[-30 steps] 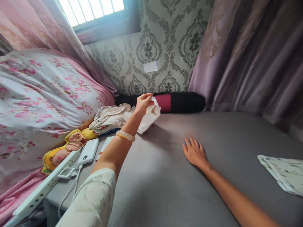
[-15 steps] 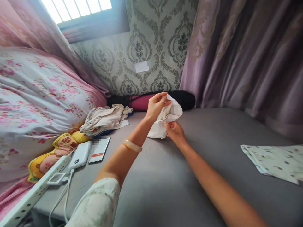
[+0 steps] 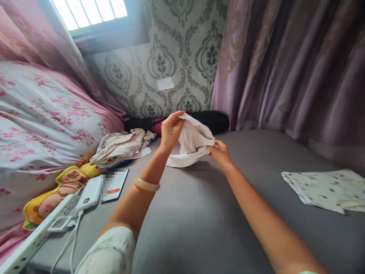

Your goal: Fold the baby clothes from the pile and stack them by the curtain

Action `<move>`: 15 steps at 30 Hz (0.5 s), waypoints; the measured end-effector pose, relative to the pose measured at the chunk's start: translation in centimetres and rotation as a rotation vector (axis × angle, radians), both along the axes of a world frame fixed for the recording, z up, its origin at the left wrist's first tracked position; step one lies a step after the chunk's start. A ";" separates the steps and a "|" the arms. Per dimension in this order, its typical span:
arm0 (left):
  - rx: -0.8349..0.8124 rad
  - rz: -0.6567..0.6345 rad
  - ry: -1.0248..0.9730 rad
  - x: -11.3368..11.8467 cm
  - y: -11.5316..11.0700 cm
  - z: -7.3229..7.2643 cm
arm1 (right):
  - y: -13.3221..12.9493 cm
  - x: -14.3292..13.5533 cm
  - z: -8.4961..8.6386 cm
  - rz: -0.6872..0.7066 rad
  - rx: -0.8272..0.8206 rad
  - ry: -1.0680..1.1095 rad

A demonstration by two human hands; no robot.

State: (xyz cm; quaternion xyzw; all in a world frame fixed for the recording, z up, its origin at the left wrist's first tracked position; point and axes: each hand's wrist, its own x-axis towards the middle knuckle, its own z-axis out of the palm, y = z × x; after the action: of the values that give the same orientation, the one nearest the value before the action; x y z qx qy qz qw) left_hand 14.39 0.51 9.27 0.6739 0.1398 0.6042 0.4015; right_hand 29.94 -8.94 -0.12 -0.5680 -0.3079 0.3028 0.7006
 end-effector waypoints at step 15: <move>0.000 0.316 0.361 -6.4 0.3 -0.5 | -6.7 5.7 11.7 0.333 -0.066 -0.765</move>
State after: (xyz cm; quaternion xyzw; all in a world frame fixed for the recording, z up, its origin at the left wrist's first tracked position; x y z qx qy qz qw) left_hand 7.95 0.82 8.75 0.7406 0.3133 0.5294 0.2705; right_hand 35.63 -15.62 11.60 -0.6044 -0.6235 0.1889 0.4586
